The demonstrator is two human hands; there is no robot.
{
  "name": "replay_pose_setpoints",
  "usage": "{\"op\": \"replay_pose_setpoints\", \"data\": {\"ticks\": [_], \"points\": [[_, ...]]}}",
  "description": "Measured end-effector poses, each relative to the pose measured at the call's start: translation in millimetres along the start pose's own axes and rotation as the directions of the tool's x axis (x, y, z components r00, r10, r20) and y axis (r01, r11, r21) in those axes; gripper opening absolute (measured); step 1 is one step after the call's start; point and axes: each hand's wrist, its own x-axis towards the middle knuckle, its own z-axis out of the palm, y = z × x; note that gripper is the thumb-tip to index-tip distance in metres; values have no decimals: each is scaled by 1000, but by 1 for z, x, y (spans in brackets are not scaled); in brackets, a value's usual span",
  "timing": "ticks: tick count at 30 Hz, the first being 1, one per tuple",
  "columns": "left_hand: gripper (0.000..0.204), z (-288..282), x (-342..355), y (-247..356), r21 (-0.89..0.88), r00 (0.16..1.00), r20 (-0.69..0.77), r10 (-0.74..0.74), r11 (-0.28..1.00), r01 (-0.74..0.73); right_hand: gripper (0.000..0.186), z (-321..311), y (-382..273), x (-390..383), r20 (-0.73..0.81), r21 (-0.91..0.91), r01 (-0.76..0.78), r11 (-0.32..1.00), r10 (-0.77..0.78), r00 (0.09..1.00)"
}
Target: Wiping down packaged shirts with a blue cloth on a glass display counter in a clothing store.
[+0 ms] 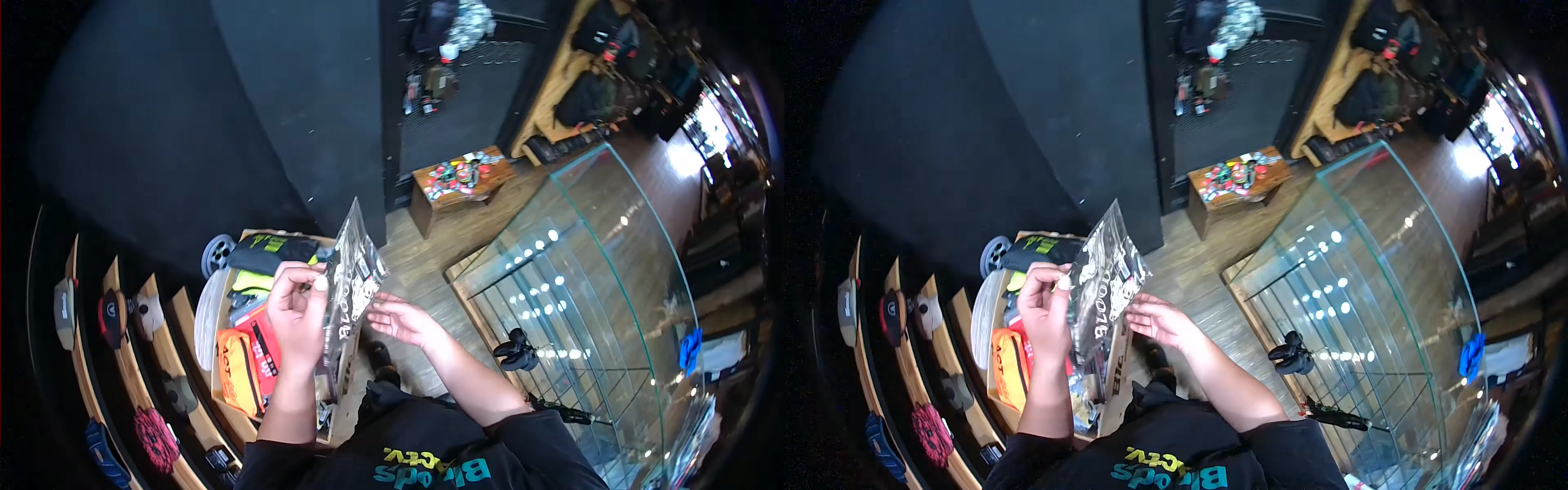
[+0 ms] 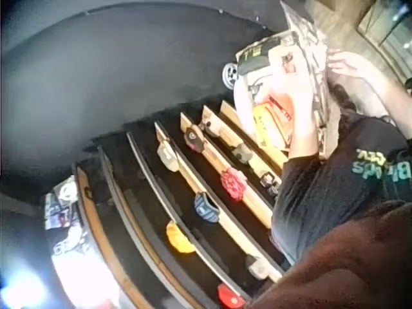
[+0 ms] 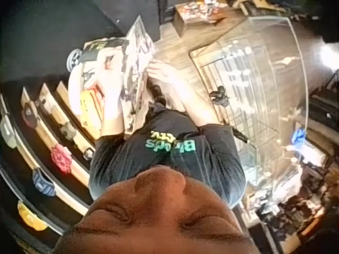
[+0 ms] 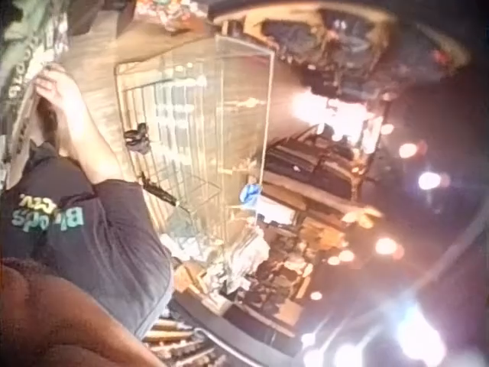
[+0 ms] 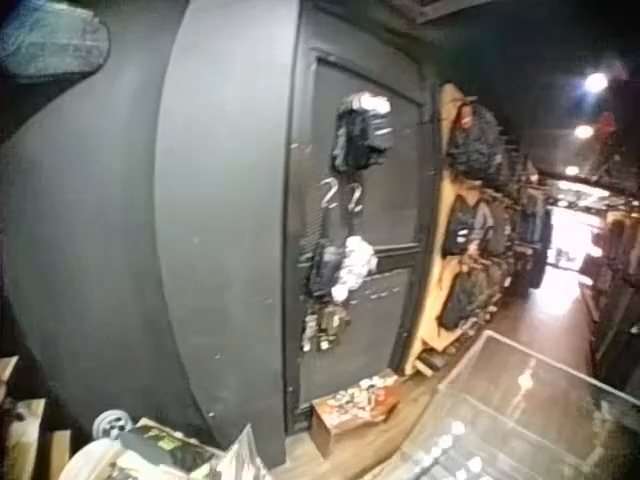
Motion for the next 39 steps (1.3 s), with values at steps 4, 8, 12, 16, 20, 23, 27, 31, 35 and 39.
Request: {"op": "replay_pose_setpoints", "data": {"ticks": [4,8,12,16,20,23,27,31,35,39], "points": [[6,59,-16,32,-308,995,-64,-83,950,59,29,6,-61,-95,89,151,257,955,-272,958],[3,130,-37,43,-541,997,53,-61,837,80,34,-2,-92,-204,-42,-153,539,828,-551,834],[6,210,-63,65,-631,985,153,-81,759,160,51,-1,-89,-330,-121,-366,700,613,-777,617],[5,282,-77,61,-647,951,291,-103,711,275,68,-13,-96,-445,-175,-540,770,340,-940,292],[23,375,-84,91,-577,915,366,-170,730,367,73,-33,-109,-537,-230,-704,690,165,-973,-2],[29,445,-69,100,-526,875,472,-112,761,381,76,-22,-134,-595,-241,-757,647,91,-959,-147],[33,546,-46,79,-440,783,616,-86,787,433,80,-49,-161,-622,-377,-779,616,120,-874,-307],[41,623,-40,35,-326,656,755,-8,863,387,91,-109,-165,-628,-406,-903,339,265,-788,-464],[46,629,-49,31,-163,508,820,264,958,-236,84,-106,-167,-654,-358,-761,-276,588,-734,-577],[47,612,-48,55,-258,181,922,343,891,-374,59,-130,-179,-711,-4,-637,-624,452,-812,-584]]}}
